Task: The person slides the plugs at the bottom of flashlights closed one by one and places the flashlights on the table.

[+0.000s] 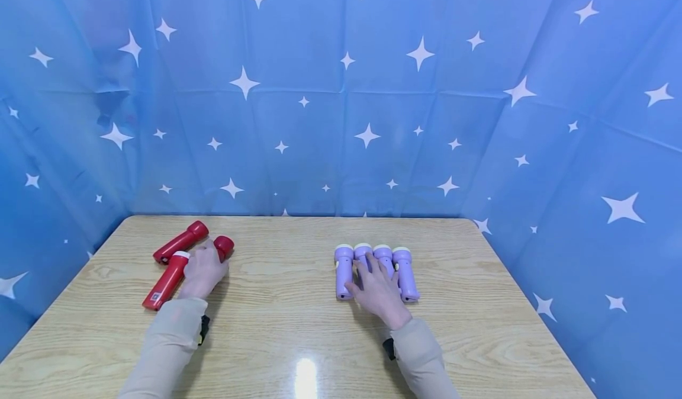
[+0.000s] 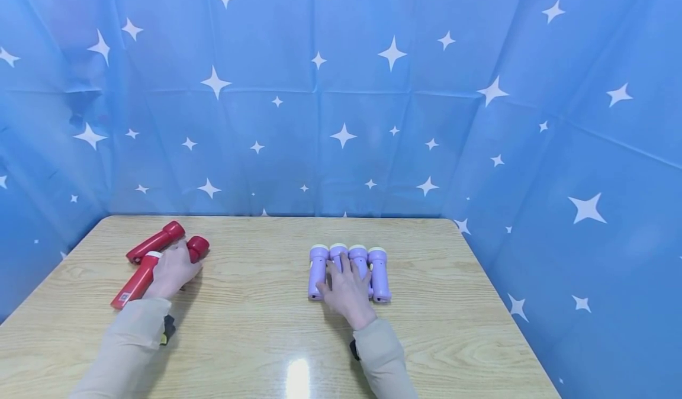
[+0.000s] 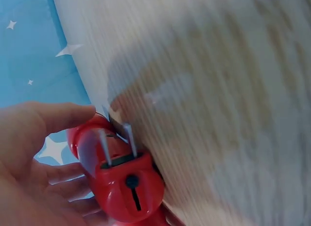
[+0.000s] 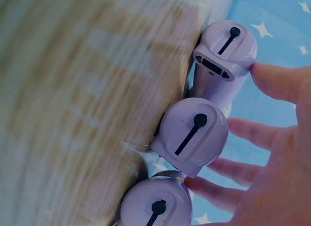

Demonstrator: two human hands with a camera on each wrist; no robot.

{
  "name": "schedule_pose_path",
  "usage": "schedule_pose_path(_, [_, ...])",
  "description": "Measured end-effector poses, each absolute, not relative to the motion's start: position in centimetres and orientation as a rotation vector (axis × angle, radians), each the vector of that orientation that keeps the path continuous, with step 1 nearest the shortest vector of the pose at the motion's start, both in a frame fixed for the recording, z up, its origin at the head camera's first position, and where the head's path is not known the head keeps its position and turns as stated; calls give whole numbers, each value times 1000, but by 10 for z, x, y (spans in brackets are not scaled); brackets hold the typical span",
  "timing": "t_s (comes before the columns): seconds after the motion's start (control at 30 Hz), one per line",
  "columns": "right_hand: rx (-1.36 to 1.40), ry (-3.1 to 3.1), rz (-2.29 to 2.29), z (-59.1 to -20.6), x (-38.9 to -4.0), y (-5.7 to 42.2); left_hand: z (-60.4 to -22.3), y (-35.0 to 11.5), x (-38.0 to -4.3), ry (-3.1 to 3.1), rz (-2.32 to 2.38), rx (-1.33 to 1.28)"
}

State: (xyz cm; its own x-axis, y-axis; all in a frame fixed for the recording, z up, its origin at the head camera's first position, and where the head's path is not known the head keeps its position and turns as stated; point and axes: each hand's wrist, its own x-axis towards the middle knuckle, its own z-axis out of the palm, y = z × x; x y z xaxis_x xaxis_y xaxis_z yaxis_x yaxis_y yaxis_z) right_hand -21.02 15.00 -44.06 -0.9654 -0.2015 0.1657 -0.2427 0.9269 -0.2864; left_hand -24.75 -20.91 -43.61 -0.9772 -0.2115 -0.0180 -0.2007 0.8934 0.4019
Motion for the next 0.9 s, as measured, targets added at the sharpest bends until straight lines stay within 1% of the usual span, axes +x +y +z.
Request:
schedule_pose_path(0.3, [334,-2958,472,-441,-210,150,-440,-215,-251,-3041,-682,376])
schedule_pose_path(0.53, [331,-2958,467,-441,-211,150,-437,-217,-250,-3071,-694,413])
schedule_pose_path(0.9, [334,-2944,473,-442,-212,150,-433,-219,-248,-3059,-694,364])
